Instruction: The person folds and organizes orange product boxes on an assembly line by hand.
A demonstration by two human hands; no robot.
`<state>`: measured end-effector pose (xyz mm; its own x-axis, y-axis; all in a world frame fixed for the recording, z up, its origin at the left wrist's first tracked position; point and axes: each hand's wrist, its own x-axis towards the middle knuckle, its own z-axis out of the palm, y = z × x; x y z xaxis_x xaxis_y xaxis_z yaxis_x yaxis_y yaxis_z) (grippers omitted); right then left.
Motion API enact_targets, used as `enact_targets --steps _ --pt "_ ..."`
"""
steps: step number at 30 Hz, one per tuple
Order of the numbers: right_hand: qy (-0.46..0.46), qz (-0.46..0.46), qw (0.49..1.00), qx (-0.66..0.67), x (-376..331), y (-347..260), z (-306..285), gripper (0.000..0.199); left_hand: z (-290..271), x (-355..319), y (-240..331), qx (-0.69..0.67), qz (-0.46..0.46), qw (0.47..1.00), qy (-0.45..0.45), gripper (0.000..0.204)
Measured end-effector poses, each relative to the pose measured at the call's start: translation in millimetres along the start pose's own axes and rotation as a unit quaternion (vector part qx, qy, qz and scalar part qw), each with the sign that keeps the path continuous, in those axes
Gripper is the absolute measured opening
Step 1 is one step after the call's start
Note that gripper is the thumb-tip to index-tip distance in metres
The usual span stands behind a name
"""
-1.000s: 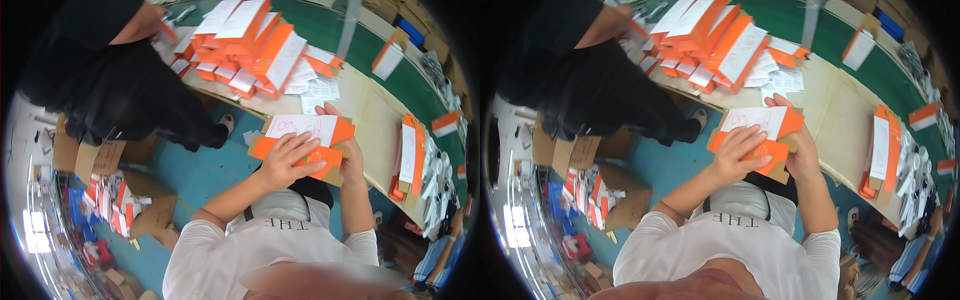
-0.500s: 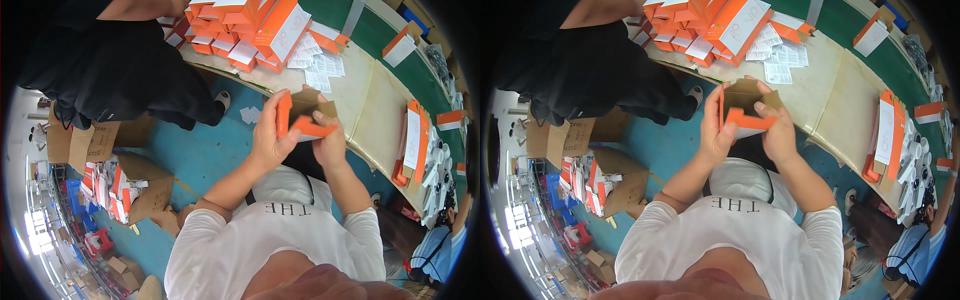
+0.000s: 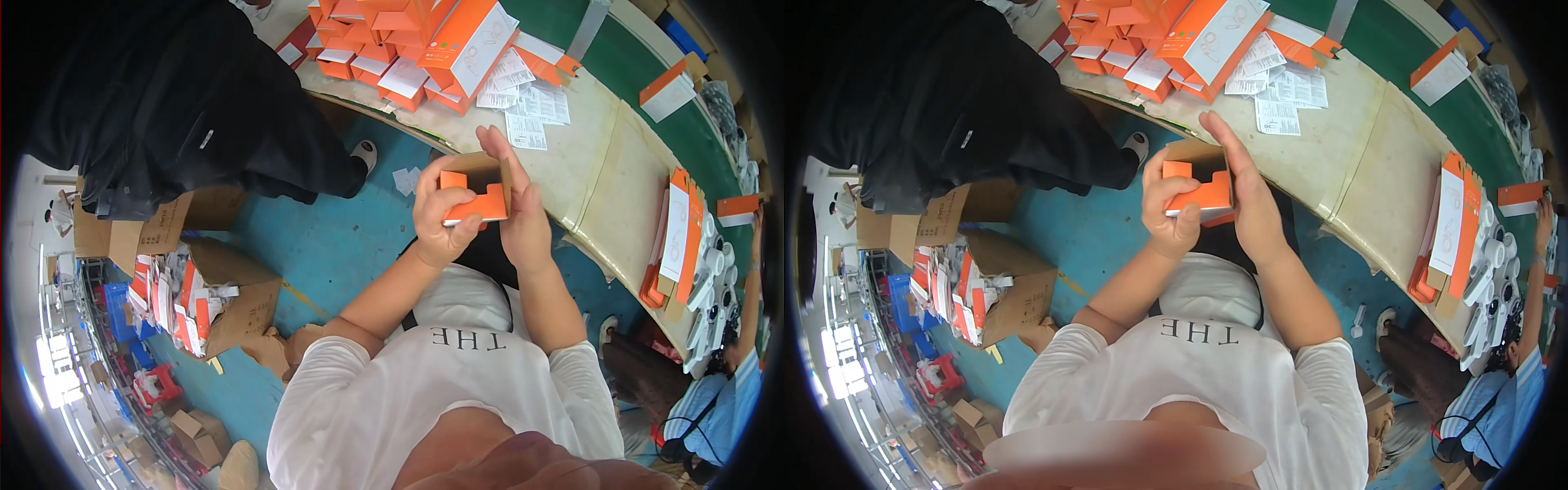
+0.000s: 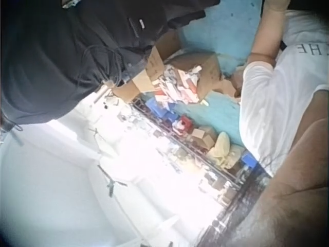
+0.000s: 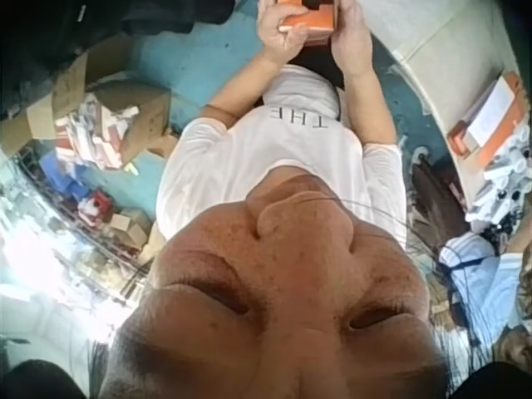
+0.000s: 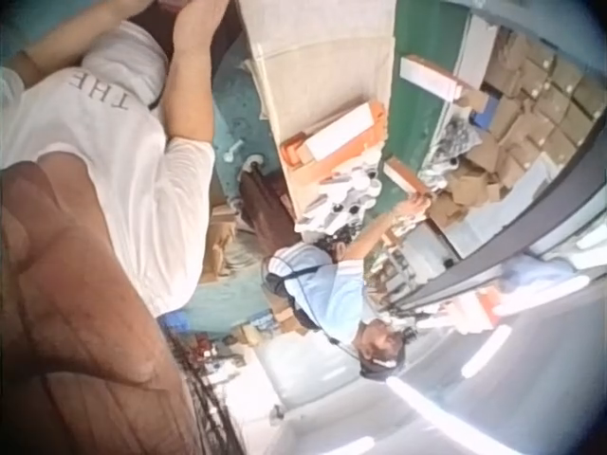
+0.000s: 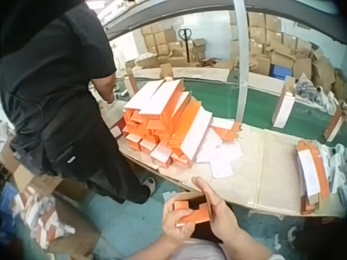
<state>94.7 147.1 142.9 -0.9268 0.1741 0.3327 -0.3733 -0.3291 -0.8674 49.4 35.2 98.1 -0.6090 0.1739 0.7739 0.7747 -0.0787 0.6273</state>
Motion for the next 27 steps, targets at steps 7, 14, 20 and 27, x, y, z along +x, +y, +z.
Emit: enact_targets --steps 7,14,20,27 --pt "0.014 0.122 0.992 0.02 2 -3 -20 0.03 4 14 3 -0.068 0.013 0.997 -0.037 0.044" --pt "-0.05 0.11 0.993 -0.01 3 -10 -30 0.028 -2 17 -1 0.016 0.054 0.996 -0.073 0.043" --pt "-0.036 0.202 0.979 -0.017 10 -19 -23 0.043 -1 16 1 0.059 0.059 0.991 -0.106 0.047" --pt "-0.09 0.119 0.98 -0.129 13 -28 -26 0.049 -2 27 7 0.036 -0.006 0.993 -0.116 0.058"
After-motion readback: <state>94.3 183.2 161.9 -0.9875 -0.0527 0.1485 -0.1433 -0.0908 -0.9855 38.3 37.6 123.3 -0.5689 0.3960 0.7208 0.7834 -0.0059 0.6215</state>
